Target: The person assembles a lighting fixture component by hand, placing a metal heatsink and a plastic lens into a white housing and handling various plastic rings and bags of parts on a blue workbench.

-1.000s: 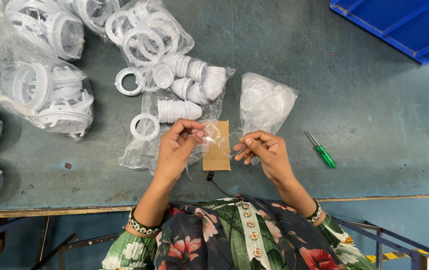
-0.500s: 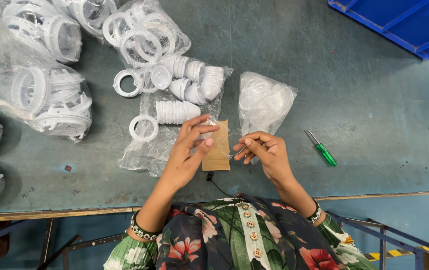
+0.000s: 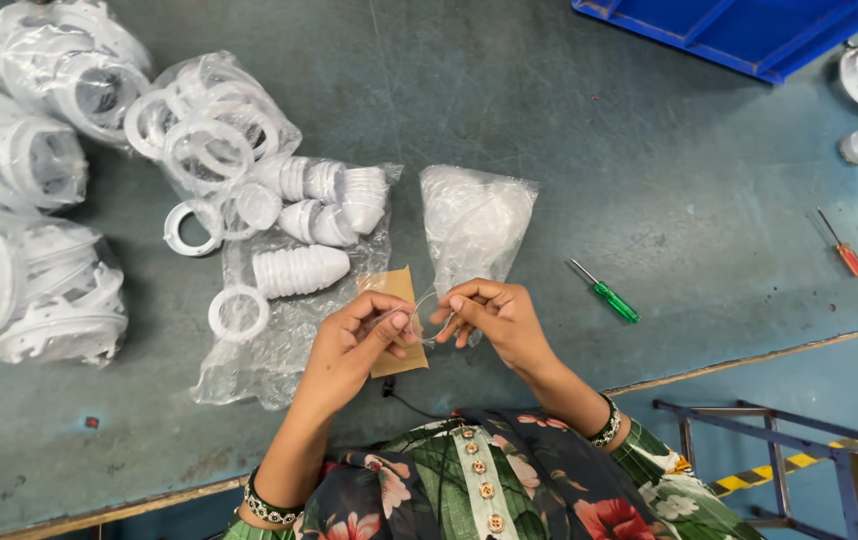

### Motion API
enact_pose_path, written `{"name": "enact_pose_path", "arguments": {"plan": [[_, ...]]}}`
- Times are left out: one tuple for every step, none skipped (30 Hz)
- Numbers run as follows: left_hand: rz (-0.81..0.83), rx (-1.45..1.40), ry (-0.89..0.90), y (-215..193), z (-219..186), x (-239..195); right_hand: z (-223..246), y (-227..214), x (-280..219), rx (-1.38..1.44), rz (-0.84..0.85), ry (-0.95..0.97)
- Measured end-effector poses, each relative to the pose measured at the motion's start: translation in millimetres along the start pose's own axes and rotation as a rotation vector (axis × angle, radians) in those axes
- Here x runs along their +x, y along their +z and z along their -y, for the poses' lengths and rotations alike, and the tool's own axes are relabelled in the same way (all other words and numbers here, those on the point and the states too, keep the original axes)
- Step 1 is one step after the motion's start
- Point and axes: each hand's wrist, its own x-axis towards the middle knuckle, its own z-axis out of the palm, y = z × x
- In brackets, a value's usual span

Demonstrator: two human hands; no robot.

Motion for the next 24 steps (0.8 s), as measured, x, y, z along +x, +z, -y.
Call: {"name": "enact_pose_path", "arguments": {"plan": [[0.019,-0.043,0.02,1,3,2,1,-2,1,0.002,0.009,-0.008],[0.011,-0.07,0.009,2,4,6,3,-5,2,0.003,0.018,-0.015],[0.002,-0.096,-0.002,3,5,9,5,-8,5,0.005,0.027,-0.023],[-0.007,-0.122,-0.012,4,5,13,9,-12,8,0.009,0.024,-0.036],[-0.015,-0.179,-0.033,6,5,18,13,-17,12,0.012,0.02,-0.05],[-0.024,-0.236,-0.054,10,5,22,18,-22,15,0.015,0.016,-0.063],[-0.032,-0.293,-0.075,11,6,26,22,-27,19,-0.053,0.0,-0.081],[-0.034,-0.35,-0.095,12,7,29,25,-31,23,-0.122,-0.017,-0.098],[-0.034,-0.407,-0.11,13,10,33,29,-37,29,-0.192,-0.033,-0.119],[-0.034,-0.464,-0.126,12,13,37,34,-45,35,-0.227,-0.091,-0.145],[-0.024,-0.483,-0.138,9,16,39,39,-56,42,-0.263,-0.148,-0.169],[-0.014,-0.502,-0.151,6,20,41,42,-67,51,-0.3,-0.206,-0.192],[-0.002,-0.522,-0.163,2,25,43,44,-81,67,-0.335,-0.257,-0.26],[0.018,-0.527,-0.166,-1,29,45,46,-96,86,-0.37,-0.307,-0.329],[0.04,-0.528,-0.167,-5,34,46,46,-112,110,-0.346,-0.321,-0.381],[0.062,-0.529,-0.168,-8,37,47,47,-130,138,-0.322,-0.334,-0.434],[0.064,-0.53,-0.179,-11,41,50,49,-150,172,-0.228,-0.379,-0.349],[0.066,-0.531,-0.191,-13,45,52,51,-170,205,-0.133,-0.423,-0.264],[0.068,-0.533,-0.2,-15,48,54,53,-189,237,-0.135,-0.477,-0.229],[0.054,-0.533,-0.213,-17,52,55,54,-207,266,-0.135,-0.53,-0.193],[0.038,-0.532,-0.224,-19,55,57,57,-223,294,-0.243,-0.61,-0.183],[0.022,-0.532,-0.235,-20,59,57,60,-238,320,-0.351,-0.691,-0.173],[0.025,-0.539,-0.243,-22,62,58,64,-250,343,-0.458,-0.771,-0.164],[0.028,-0.546,-0.251,-23,65,58,66,-260,360,-0.466,-0.811,-0.12]]}}
